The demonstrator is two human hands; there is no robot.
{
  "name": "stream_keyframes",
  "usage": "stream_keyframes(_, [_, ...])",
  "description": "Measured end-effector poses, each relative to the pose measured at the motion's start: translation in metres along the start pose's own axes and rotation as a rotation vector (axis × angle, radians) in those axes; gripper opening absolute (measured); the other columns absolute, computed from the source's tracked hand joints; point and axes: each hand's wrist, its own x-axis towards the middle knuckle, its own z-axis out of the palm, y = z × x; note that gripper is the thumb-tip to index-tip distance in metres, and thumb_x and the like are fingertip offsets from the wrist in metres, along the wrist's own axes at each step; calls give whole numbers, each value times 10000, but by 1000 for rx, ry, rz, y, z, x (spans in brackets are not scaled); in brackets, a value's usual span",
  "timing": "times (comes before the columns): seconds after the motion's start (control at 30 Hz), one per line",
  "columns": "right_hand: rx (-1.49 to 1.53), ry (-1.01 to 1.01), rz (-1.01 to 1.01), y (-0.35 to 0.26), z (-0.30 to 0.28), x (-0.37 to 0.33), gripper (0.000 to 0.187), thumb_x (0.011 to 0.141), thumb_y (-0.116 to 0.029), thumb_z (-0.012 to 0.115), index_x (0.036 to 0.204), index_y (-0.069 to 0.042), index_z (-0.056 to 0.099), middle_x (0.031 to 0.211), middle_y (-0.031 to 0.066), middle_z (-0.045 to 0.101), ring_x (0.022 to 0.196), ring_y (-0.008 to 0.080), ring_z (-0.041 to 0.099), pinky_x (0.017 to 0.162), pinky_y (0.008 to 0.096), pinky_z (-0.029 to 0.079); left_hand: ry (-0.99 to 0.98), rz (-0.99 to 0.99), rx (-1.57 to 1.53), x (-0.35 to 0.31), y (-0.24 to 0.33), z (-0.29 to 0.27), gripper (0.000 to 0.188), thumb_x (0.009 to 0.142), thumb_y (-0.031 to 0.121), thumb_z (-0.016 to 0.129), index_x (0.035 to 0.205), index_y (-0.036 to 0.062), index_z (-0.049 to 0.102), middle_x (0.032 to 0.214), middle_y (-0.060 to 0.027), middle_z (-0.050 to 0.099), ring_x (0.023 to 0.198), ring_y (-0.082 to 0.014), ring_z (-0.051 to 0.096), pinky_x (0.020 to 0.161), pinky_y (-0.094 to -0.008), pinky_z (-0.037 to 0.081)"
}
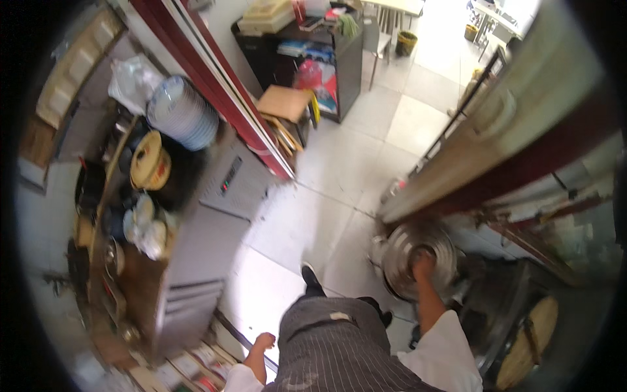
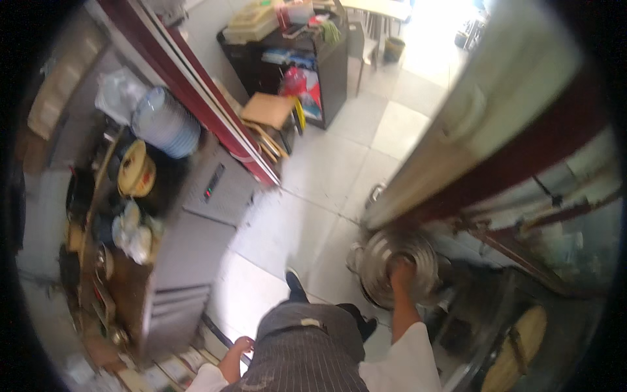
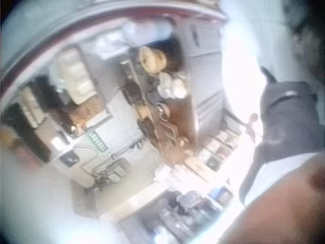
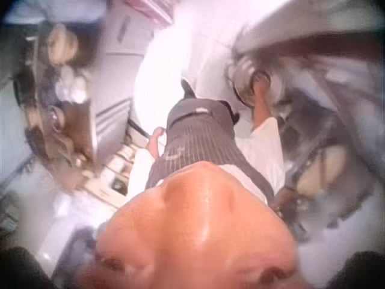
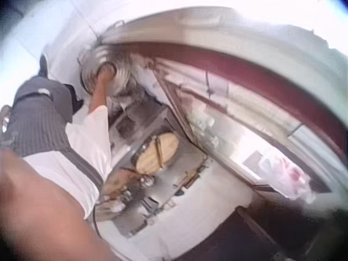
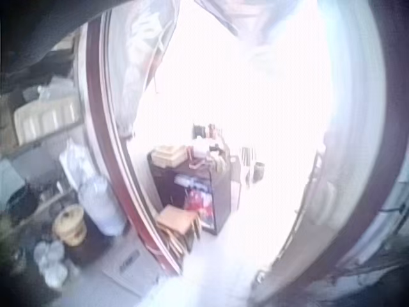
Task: The person picks up a jar of chili, spoons a small amount onto a wooden board, then ladles steamed custard from a large pot into a bowl and adds sauce and seasonings to it.
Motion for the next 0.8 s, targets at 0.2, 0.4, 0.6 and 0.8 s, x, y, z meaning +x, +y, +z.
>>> stream_keyframes(0.2, [-340,61,99,-154,-27,-6,563,848,-123,591,1367,-48,388,1400,203,366,1219,357,430,974,434,414,160,95,985,105,96,-317,209,787,166,509,823,97,703,953,-134,668,884,-307,635,759,-424,518])
stream_keyframes(0.4, [419,-95,-69,-291,22,42,363,804,-109,597,1155,-14,577,1108,192,609,997,328,602,878,397,477,549,279,191,229,347,-469,181,849,167,530,937,86,666,907,-139,675,851,-298,646,765,-380,510])
stream_keyframes(0.6, [574,-174,-104,-452,5,168,244,869,-82,493,1045,13,634,759,139,692,790,264,683,776,339,521,372,485,37,301,581,-520,183,865,228,590,911,63,655,741,-99,673,679,-209,653,669,-336,513])
stream_keyframes(0.8, [716,-168,-20,-530,-112,376,310,921,-91,417,1180,-10,566,836,126,696,875,203,665,799,321,506,248,505,189,317,826,-551,146,851,196,595,875,61,645,732,-87,672,671,-192,645,656,-323,509])
